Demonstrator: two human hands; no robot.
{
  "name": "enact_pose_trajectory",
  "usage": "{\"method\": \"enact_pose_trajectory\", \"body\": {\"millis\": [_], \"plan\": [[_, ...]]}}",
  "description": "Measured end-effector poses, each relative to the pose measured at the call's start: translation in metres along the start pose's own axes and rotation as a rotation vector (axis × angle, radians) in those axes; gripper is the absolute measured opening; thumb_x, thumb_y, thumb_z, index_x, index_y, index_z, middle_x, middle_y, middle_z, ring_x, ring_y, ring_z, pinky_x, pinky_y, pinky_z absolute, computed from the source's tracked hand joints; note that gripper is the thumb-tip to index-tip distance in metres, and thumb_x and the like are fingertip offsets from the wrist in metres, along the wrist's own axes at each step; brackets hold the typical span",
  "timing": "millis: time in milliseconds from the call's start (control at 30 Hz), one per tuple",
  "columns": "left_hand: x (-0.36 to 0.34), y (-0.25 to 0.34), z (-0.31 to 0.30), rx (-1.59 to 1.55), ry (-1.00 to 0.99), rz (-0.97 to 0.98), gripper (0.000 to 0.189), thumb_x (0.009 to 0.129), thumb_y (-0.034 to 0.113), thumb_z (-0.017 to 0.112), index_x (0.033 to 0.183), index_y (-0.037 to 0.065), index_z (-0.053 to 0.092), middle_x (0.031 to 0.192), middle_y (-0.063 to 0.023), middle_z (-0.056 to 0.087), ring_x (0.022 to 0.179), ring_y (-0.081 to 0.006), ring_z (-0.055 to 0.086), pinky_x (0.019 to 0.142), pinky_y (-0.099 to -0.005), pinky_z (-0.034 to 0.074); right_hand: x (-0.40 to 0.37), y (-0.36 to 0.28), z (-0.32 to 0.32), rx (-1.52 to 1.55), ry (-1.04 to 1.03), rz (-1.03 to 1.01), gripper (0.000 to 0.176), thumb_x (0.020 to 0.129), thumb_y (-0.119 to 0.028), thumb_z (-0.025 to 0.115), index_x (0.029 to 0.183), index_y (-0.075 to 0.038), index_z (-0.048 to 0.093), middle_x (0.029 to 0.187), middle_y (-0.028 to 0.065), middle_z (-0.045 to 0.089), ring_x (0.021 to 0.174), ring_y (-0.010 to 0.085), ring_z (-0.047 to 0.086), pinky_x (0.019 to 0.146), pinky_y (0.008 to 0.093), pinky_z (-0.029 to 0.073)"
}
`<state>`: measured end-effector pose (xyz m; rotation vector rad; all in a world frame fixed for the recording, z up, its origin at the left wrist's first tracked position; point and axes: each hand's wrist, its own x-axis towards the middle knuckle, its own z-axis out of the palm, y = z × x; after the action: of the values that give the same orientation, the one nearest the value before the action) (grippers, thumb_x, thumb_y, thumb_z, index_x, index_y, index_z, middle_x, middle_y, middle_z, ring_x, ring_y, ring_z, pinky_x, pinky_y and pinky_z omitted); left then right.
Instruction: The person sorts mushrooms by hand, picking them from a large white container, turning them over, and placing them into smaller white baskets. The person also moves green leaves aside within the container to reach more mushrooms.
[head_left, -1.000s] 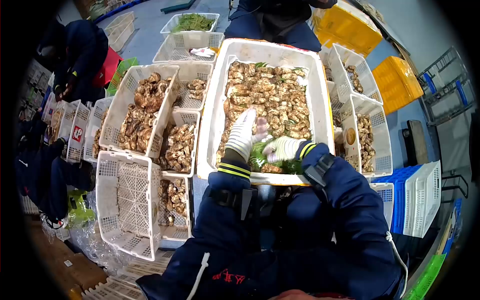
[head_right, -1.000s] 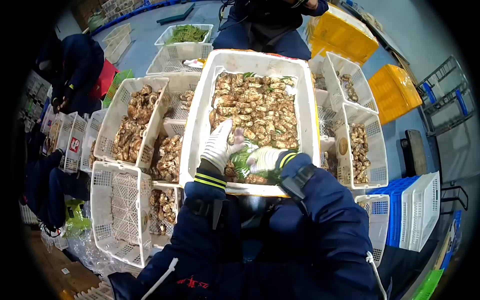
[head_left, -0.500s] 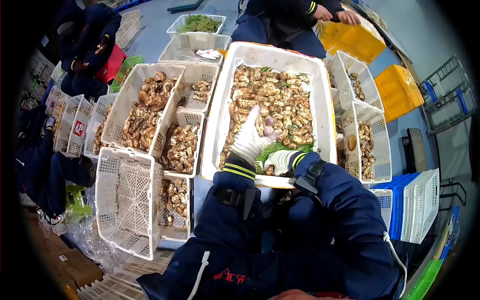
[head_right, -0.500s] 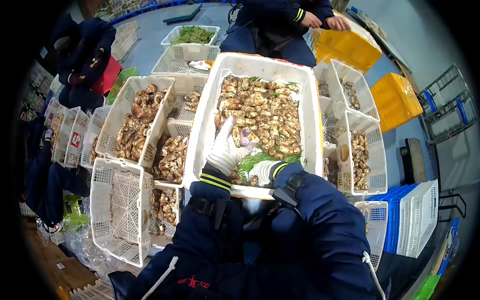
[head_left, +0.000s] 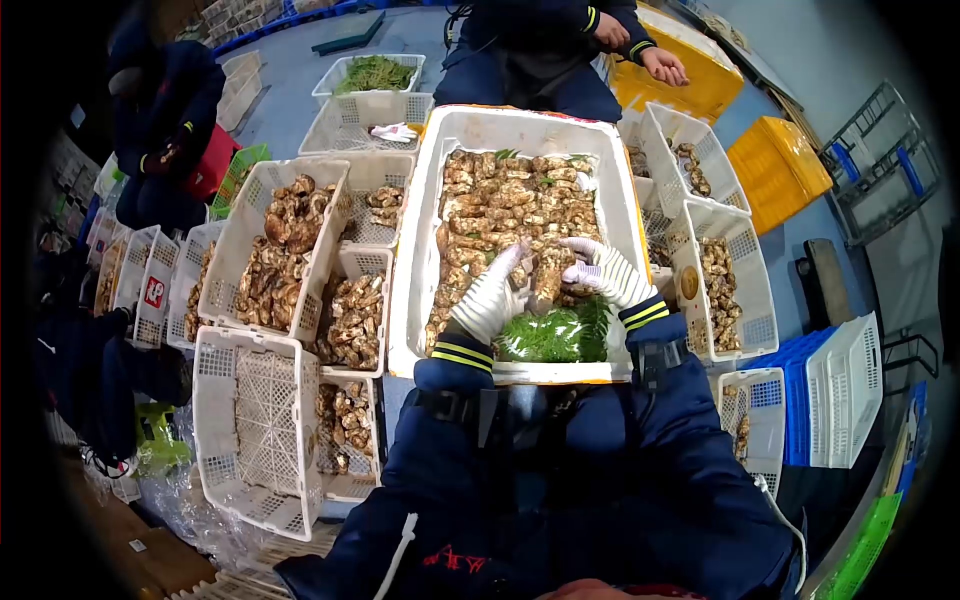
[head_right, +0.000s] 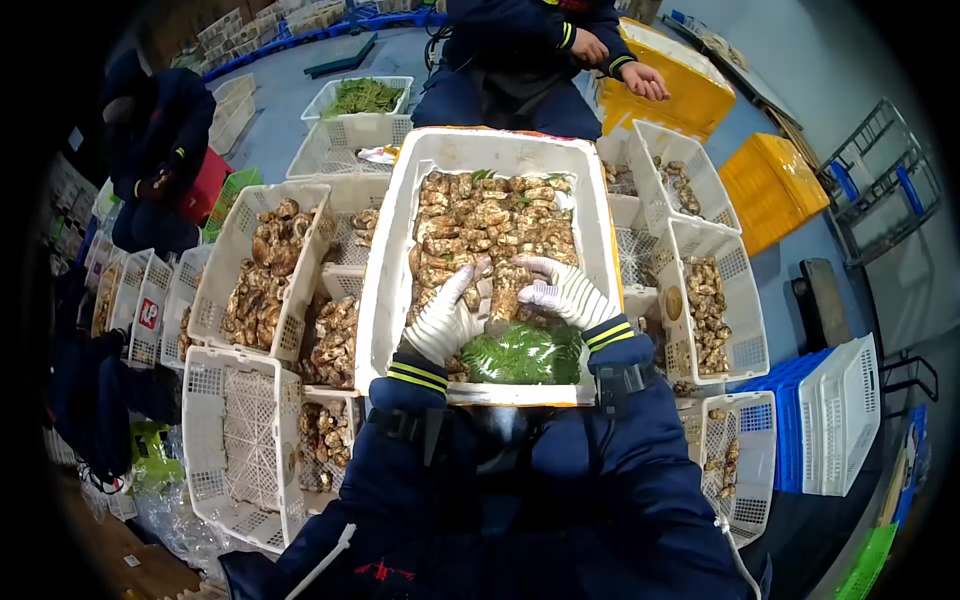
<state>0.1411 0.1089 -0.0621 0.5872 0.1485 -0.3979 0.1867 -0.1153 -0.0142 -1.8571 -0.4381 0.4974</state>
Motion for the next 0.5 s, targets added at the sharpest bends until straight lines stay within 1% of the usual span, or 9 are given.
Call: {"method": "enact_pose_trajectory", "body": {"millis": [67,200,233,267,300,367,400,467,500], "plan": [[-0.003,-0.002,0.009,-0.12,-0.057,-0.062,0.053,0.097,0.044,0.057,0.141,0.018,0.044,0.134,-0.0058,0.053,0.111,-0.0217,0.059,0.09,-0.0536,0.051,0.0,-0.002,0.003,-0.038,0.054,0.007,0.064,0.084,-0.032,0.077,0.137,-0.006,0.054,0.115,0.0054,0.063,0.103,0.0133,0.055,0.092,0.0297,0.045],[-0.011,0.005,0.026,-0.095,-0.003,-0.086,0.054,0.097,0.046,0.056,0.143,0.021,0.041,0.133,-0.0096,0.052,0.102,-0.028,0.063,0.087,-0.0515,0.054,-0.004,-0.023,0.025,0.11,0.18,-0.054,0.068,0.087,-0.025,0.074,0.142,0.003,0.044,0.13,0.0161,0.059,0.113,0.0204,0.059,0.098,0.0319,0.047],[-0.011,0.007,0.03,-0.03,0.085,-0.058,0.048,0.1,0.044,0.05,0.142,0.021,0.043,0.137,-0.0119,0.052,0.11,-0.0359,0.06,0.094,-0.0609,0.048,-0.006,-0.029,0.034,-0.009,0.332,-0.112,0.065,0.087,-0.026,0.073,0.139,0.003,0.047,0.132,0.0192,0.059,0.111,0.0207,0.061,0.094,0.0316,0.049],[-0.011,0.008,0.027,-0.047,0.022,-0.038,0.049,0.101,0.045,0.048,0.143,0.02,0.042,0.138,-0.0124,0.051,0.113,-0.0345,0.059,0.096,-0.0562,0.048,-0.009,-0.037,0.041,-0.145,0.465,-0.114,0.059,0.087,-0.026,0.073,0.135,0.001,0.052,0.129,0.0204,0.06,0.11,0.0239,0.063,0.093,0.0335,0.05],[-0.002,-0.003,0.009,0.356,0.014,0.197,0.059,0.097,0.048,0.053,0.144,0.015,0.038,0.134,-0.0151,0.053,0.106,-0.0314,0.062,0.093,-0.0483,0.052,-0.015,-0.044,0.051,-0.235,0.438,-0.16,0.056,0.088,-0.029,0.071,0.133,0.0,0.054,0.127,0.0209,0.061,0.11,0.0264,0.063,0.092,0.0345,0.05],[-0.016,0.009,0.038,-0.029,0.047,0.012,0.057,0.098,0.05,0.05,0.142,0.015,0.042,0.132,-0.016,0.054,0.116,-0.0296,0.057,0.1,-0.0442,0.048,-0.024,-0.053,0.069,-0.319,0.32,-0.133,0.055,0.091,-0.036,0.065,0.132,-0.001,0.055,0.125,0.0217,0.062,0.111,0.0311,0.063,0.092,0.0367,0.05],[0.015,-0.004,-0.012,-0.09,-0.092,-0.089,0.063,0.096,0.049,0.056,0.141,0.008,0.041,0.131,-0.0158,0.055,0.117,-0.0286,0.056,0.099,-0.0413,0.048,-0.025,-0.057,0.076,-0.31,0.226,-0.068,0.057,0.092,-0.04,0.061,0.133,-0.001,0.054,0.124,0.022,0.062,0.112,0.0332,0.062,0.093,0.0379,0.05],[0.004,-0.009,0.002,0.171,0.165,0.1,0.067,0.094,0.047,0.06,0.14,0.003,0.041,0.13,-0.0145,0.054,0.117,-0.0271,0.054,0.098,-0.0371,0.048,-0.019,-0.032,0.086,-0.627,0.345,-0.188,0.057,0.092,-0.042,0.059,0.131,0.0,0.055,0.122,0.021,0.063,0.11,0.0368,0.061,0.096,0.0401,0.048],[0.008,-0.014,-0.002,0.283,0.17,0.149,0.066,0.093,0.046,0.062,0.139,0.003,0.042,0.129,-0.0135,0.055,0.116,-0.0257,0.055,0.097,-0.0363,0.048,-0.017,-0.028,0.087,-0.651,0.348,-0.17,0.057,0.093,-0.042,0.058,0.131,0.0,0.055,0.123,0.0213,0.062,0.111,0.0372,0.061,0.097,0.0412,0.047]]}}
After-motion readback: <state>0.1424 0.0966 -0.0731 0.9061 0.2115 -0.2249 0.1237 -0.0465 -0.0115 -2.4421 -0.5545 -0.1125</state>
